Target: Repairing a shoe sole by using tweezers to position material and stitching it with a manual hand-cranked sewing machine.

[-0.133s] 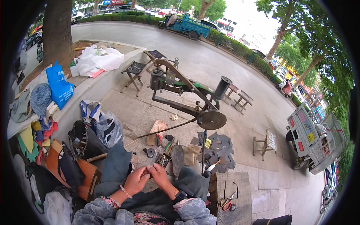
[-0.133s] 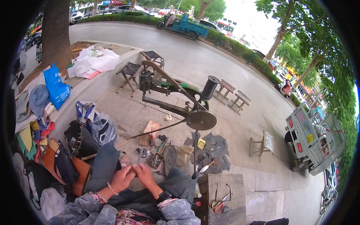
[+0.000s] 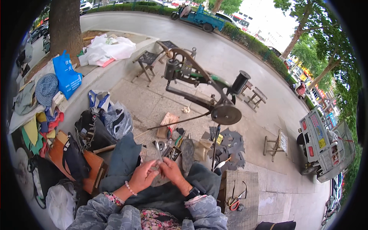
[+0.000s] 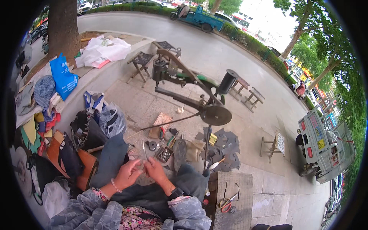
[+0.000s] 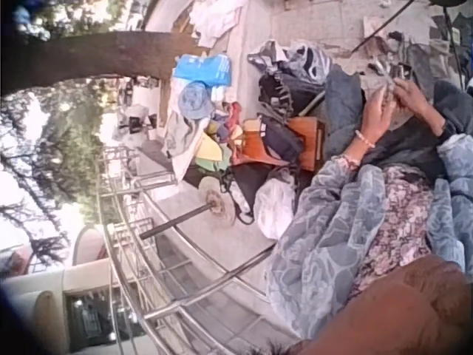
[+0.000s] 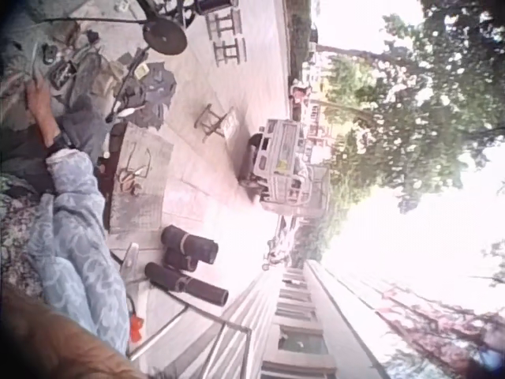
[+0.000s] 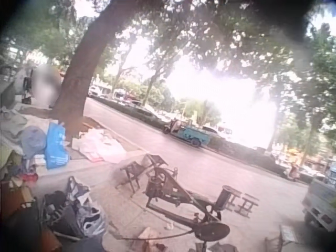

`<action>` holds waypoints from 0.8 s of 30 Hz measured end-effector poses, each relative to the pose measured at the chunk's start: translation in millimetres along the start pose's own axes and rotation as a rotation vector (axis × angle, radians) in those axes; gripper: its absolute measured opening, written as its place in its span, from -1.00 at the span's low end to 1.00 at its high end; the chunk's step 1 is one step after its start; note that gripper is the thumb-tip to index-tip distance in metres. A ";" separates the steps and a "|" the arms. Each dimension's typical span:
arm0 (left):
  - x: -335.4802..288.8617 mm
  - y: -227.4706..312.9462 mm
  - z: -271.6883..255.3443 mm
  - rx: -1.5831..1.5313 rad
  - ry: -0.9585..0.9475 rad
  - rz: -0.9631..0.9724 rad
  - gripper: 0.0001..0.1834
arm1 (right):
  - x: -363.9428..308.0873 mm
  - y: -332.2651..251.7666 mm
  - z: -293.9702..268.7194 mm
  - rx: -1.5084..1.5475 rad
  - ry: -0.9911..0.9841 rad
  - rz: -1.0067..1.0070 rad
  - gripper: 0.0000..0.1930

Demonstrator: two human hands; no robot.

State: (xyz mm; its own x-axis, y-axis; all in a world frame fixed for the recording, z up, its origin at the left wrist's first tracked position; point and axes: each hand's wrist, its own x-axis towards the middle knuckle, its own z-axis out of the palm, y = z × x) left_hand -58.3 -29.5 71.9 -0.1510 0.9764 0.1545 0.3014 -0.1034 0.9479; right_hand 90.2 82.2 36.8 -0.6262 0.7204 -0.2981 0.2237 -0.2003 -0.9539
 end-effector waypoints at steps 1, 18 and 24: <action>2.2 10.3 -7.5 0.025 -0.013 0.053 -0.54 | -2.3 -9.4 -6.7 0.011 -0.019 0.047 -0.77; -21.6 -0.2 -70.4 0.780 0.103 0.246 -0.64 | 106.0 112.2 -296.5 -0.710 -0.130 0.515 -0.71; -28.4 1.1 -80.9 0.787 0.157 0.148 -0.65 | 116.4 83.4 -242.3 -1.001 0.447 0.163 -0.38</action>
State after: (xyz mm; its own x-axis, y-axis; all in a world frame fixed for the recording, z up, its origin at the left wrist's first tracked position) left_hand -129.9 -72.7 91.1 -0.1703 0.9190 0.3555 0.8929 -0.0087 0.4502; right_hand 217.0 310.3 -68.8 -0.2534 0.9496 -0.1846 0.9079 0.1676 -0.3843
